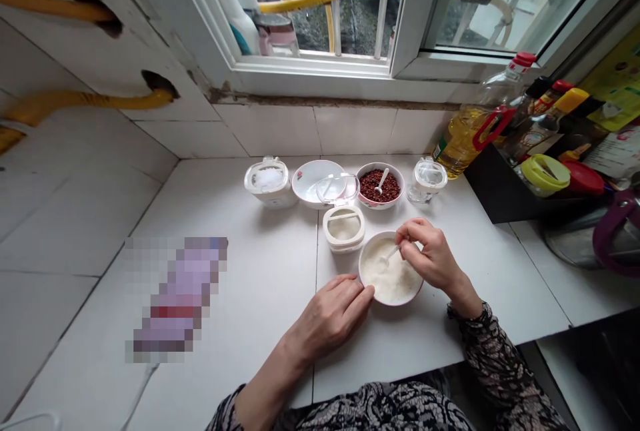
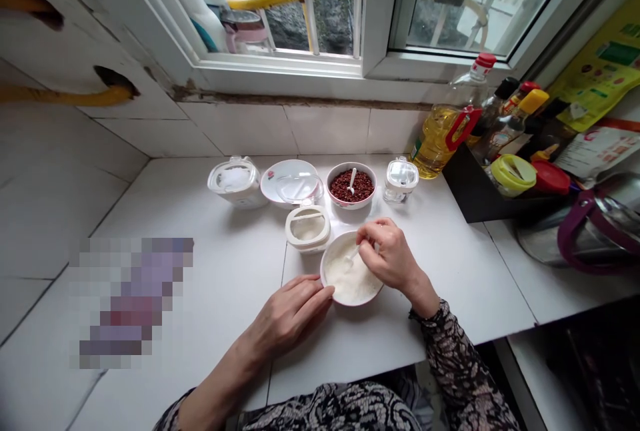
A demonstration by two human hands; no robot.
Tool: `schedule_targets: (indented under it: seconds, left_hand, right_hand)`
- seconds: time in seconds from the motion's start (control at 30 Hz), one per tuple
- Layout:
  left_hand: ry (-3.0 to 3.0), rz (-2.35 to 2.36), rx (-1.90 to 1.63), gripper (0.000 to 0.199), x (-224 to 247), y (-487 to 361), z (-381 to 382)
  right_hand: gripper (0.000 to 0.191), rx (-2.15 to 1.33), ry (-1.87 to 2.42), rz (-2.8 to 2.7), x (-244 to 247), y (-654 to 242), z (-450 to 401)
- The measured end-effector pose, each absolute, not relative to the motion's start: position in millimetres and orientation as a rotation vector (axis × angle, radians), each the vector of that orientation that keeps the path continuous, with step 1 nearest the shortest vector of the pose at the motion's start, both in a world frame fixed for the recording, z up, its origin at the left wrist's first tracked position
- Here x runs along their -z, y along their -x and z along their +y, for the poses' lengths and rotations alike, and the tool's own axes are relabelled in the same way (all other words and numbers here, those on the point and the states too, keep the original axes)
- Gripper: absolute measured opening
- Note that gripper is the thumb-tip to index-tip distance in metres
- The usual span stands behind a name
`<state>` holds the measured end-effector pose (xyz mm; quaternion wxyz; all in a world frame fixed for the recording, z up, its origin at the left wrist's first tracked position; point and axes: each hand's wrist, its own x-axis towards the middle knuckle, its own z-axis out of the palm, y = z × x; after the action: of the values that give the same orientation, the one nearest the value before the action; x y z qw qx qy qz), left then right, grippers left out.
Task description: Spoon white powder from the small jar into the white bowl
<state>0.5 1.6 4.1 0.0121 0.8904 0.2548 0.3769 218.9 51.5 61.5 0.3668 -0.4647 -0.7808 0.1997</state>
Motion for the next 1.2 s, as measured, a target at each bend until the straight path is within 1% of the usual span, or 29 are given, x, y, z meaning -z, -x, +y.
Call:
schedule_targets:
  seconds: [0.17,0.4,0.5,0.67,0.77,0.83,0.97,1.07,1.13,1.2]
  left_hand:
    - [-2.775,0.79,-1.19,0.019,-3.4,-0.2,1.5]
    - [-2.771,0.786,-1.178,0.02,-4.8,-0.6,2.0]
    - [-2.783,0.79,-1.185,0.021,-4.5,-0.5,1.9]
    - [-2.793,0.791,-1.192,0.02,-4.1,-1.4,2.2]
    - [-2.809,0.8,-1.191,0.021,-4.0,-2.5,2.7]
    - [-2.818,0.811,-1.187,0.021,-3.8,-3.1,3.1]
    - [-2.836,0.835,-1.15,0.025,-3.5,-4.0,3.5]
    - [-2.857,0.84,-1.142,0.027,-3.9,-4.5,3.8]
    - [-2.858,0.846,-1.15,0.027,-4.3,-4.9,4.0]
    - [-2.857,0.848,-1.154,0.026,-4.6,-5.0,4.1]
  right_hand:
    - [0.013,-0.812,1.323,-1.716,-65.4,-223.0,52.4]
    - [0.009,-1.118,1.3,-1.407,-62.0,-219.9,58.8]
    - [0.009,-1.199,1.284,-1.301,-58.4,-222.7,64.1]
    - [0.008,-1.22,1.239,-1.169,-53.8,-223.3,70.4]
    - [0.008,-1.149,1.179,-1.163,-55.9,-215.8,67.1]
    - [0.009,-1.038,1.141,-1.22,-58.0,-208.8,62.2]
    - [0.008,-0.624,1.087,-1.568,-58.0,-197.1,55.3]
    - [0.018,-0.275,0.936,-1.988,-56.4,-193.4,57.0]
    - [0.023,-0.157,0.871,-2.105,-57.8,-193.9,58.3]
    - [0.022,-0.136,0.893,-2.061,-61.5,-197.3,57.9]
